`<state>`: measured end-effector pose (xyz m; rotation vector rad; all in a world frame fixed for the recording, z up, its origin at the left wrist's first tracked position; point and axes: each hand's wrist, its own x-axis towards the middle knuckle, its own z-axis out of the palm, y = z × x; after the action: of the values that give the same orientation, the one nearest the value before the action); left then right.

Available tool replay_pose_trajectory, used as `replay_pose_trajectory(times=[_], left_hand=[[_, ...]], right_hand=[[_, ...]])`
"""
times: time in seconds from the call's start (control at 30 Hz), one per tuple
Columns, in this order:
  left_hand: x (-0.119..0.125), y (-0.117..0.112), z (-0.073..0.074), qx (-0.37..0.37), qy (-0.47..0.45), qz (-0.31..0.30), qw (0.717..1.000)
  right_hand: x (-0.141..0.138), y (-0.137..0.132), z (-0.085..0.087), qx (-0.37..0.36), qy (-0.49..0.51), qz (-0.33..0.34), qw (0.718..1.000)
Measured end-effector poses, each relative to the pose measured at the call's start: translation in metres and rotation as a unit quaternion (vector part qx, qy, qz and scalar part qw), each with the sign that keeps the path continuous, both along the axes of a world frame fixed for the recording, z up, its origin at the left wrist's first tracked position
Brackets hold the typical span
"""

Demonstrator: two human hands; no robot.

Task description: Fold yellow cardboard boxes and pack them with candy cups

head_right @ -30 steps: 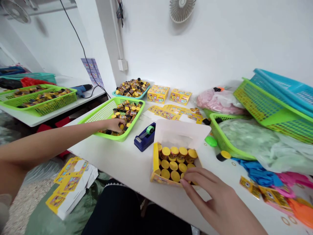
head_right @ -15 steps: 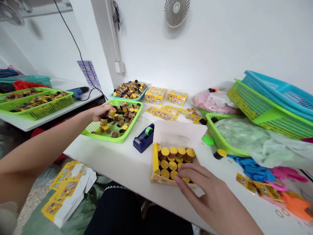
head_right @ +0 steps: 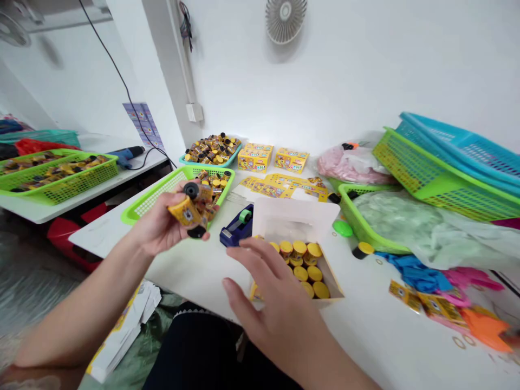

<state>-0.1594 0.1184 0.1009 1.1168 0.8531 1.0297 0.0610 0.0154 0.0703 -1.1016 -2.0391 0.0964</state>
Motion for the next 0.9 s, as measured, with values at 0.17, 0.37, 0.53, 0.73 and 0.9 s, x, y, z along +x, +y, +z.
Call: replay_pose_trajectory(times=[0.17,0.37,0.53,0.73,0.9], left_hand=[[0.059,-0.073,-0.027,-0.092,-0.191,-0.01,0.977],[0.076,-0.086,-0.045,-0.169,-0.231,-0.018,0.958],[0.063,-0.072,-0.045,-0.15,-0.208,0.06,0.965],[0.051,-0.068,-0.043,-0.136,-0.198,0.086,0.967],[0.054,-0.075,-0.044,-0.156,-0.242,0.013,0.958]], right_hand=[[-0.019,-0.008,-0.004,0.049,0.048,0.003,0.998],[-0.003,-0.019,-0.015,-0.067,0.209,0.059,0.974],[0.031,-0.003,-0.02,-0.155,0.278,-0.05,0.947],[0.043,0.029,-0.026,-0.262,0.081,-0.092,0.957],[0.031,0.042,-0.031,-0.315,0.016,-0.143,0.938]])
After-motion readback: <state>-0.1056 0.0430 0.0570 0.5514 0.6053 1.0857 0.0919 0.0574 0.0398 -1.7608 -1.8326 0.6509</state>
